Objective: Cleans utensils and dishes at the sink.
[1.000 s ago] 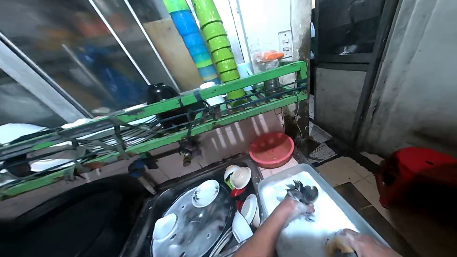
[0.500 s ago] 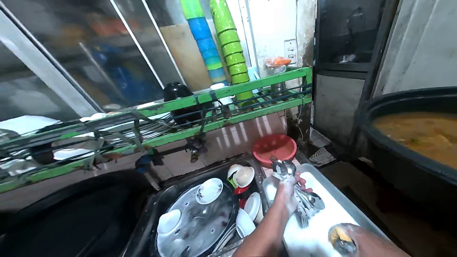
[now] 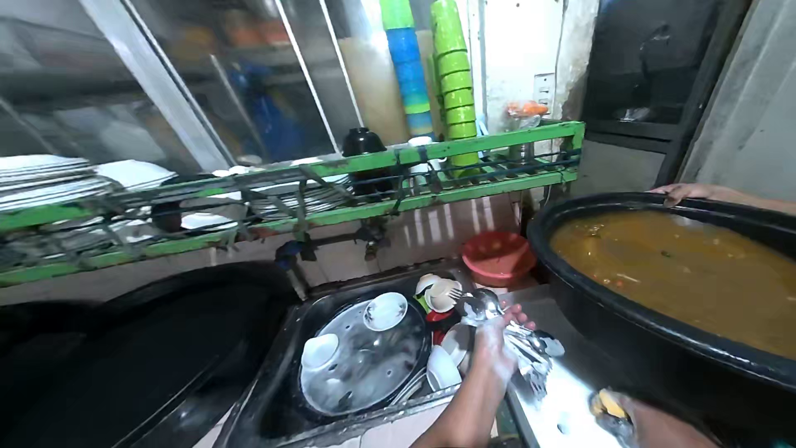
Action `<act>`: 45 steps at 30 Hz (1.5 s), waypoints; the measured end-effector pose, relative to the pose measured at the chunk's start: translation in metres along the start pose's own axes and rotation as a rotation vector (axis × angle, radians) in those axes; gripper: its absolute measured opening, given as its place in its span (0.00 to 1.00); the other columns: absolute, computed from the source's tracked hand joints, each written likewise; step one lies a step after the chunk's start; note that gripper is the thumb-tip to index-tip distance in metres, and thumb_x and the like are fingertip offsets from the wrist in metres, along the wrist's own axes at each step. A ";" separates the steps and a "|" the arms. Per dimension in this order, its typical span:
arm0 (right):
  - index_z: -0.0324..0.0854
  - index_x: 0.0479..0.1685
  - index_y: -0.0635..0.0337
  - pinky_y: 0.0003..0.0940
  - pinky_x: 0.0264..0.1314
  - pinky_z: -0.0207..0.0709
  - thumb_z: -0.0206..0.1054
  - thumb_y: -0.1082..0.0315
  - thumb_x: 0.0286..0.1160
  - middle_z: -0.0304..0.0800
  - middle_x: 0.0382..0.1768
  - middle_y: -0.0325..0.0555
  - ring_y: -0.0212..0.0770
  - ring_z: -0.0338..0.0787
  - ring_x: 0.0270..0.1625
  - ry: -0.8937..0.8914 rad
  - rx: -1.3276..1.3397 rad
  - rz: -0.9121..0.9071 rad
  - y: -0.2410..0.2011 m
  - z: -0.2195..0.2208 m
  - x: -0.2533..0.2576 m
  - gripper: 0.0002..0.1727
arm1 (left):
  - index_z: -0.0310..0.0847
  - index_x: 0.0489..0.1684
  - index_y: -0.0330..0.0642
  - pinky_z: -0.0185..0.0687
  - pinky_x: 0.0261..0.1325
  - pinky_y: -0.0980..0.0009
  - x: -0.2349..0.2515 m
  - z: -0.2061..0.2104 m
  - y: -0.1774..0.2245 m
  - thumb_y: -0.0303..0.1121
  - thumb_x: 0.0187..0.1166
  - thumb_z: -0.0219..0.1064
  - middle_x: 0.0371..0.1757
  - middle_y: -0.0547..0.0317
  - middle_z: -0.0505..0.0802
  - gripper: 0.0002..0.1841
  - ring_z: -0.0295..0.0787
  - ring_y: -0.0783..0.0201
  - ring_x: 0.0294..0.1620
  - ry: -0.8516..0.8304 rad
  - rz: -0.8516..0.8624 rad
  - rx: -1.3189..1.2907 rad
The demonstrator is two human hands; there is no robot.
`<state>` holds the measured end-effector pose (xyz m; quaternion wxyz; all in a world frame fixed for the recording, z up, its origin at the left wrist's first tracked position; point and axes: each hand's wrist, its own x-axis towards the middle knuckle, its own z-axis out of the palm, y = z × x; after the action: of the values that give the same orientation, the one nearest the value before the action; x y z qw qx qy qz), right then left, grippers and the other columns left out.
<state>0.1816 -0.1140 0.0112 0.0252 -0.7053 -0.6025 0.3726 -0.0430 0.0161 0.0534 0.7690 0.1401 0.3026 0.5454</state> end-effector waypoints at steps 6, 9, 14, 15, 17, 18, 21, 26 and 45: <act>0.51 0.94 0.63 0.65 0.84 0.65 0.74 0.40 0.71 0.65 0.86 0.65 0.64 0.73 0.83 0.072 -0.163 -0.165 -0.074 0.017 -0.016 0.56 | 0.75 0.49 0.37 0.85 0.30 0.63 0.004 -0.036 0.065 0.33 0.90 0.54 0.29 0.53 0.84 0.09 0.81 0.60 0.23 0.221 0.235 -0.153; 0.82 0.71 0.66 0.59 0.79 0.74 0.62 0.53 0.86 0.86 0.70 0.62 0.62 0.85 0.74 0.352 -0.163 -0.589 -0.127 0.030 -0.021 0.26 | 0.72 0.54 0.38 0.86 0.35 0.60 -0.006 -0.057 0.098 0.32 0.89 0.51 0.34 0.52 0.83 0.09 0.82 0.57 0.27 0.294 0.316 -0.216; 0.86 0.63 0.65 0.54 0.67 0.80 0.56 0.47 0.89 0.93 0.53 0.58 0.53 0.92 0.57 -0.070 0.203 -0.445 -0.232 0.048 0.014 0.28 | 0.73 0.50 0.39 0.89 0.43 0.57 -0.028 -0.078 0.139 0.36 0.92 0.50 0.34 0.54 0.86 0.11 0.87 0.57 0.34 0.322 0.426 -0.281; 0.79 0.73 0.63 0.51 0.59 0.84 0.55 0.45 0.88 0.92 0.53 0.58 0.51 0.92 0.52 -0.242 0.332 -0.358 -0.247 0.059 0.031 0.31 | 0.74 0.51 0.40 0.90 0.43 0.57 -0.034 -0.081 0.145 0.37 0.93 0.50 0.34 0.54 0.86 0.11 0.88 0.57 0.34 0.319 0.444 -0.296; 0.58 0.89 0.56 0.50 0.56 0.85 0.55 0.47 0.88 0.86 0.63 0.60 0.52 0.90 0.55 -0.478 0.647 -0.312 -0.269 0.088 0.054 0.35 | 0.73 0.55 0.40 0.90 0.43 0.58 -0.047 -0.088 0.151 0.36 0.93 0.50 0.35 0.54 0.86 0.11 0.88 0.58 0.35 0.310 0.470 -0.281; 0.61 0.86 0.56 0.47 0.56 0.86 0.54 0.50 0.90 0.86 0.62 0.57 0.49 0.90 0.56 -0.496 0.816 -0.324 -0.277 0.104 0.061 0.31 | 0.73 0.55 0.40 0.90 0.41 0.60 -0.054 -0.092 0.150 0.34 0.92 0.50 0.34 0.55 0.87 0.09 0.89 0.59 0.34 0.308 0.477 -0.250; 0.75 0.67 0.64 0.42 0.59 0.86 0.46 0.51 0.93 0.91 0.50 0.49 0.40 0.91 0.53 -0.413 1.406 -0.390 -0.300 0.144 0.076 0.26 | 0.71 0.60 0.37 0.88 0.42 0.62 -0.074 -0.105 0.139 0.26 0.88 0.50 0.41 0.50 0.89 0.10 0.89 0.58 0.38 0.296 0.468 -0.138; 0.76 0.68 0.57 0.40 0.67 0.85 0.52 0.60 0.89 0.91 0.58 0.47 0.41 0.90 0.63 -0.416 1.935 -0.553 -0.324 0.169 0.098 0.18 | 0.74 0.54 0.36 0.89 0.54 0.58 -0.081 -0.129 0.128 0.29 0.88 0.48 0.47 0.48 0.90 0.10 0.91 0.54 0.50 0.215 0.465 -0.318; 0.76 0.59 0.62 0.47 0.58 0.89 0.44 0.61 0.94 0.95 0.50 0.54 0.50 0.95 0.54 -0.150 2.090 -0.386 -0.346 0.139 0.104 0.18 | 0.74 0.50 0.37 0.90 0.49 0.56 -0.089 -0.150 0.180 0.33 0.88 0.51 0.40 0.49 0.90 0.09 0.92 0.54 0.44 0.393 0.559 -0.316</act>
<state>-0.1831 0.0135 0.0271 0.6396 -0.2014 -0.0852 0.7369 -0.2918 -0.0178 0.0631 0.5296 -0.0105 0.3066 0.7908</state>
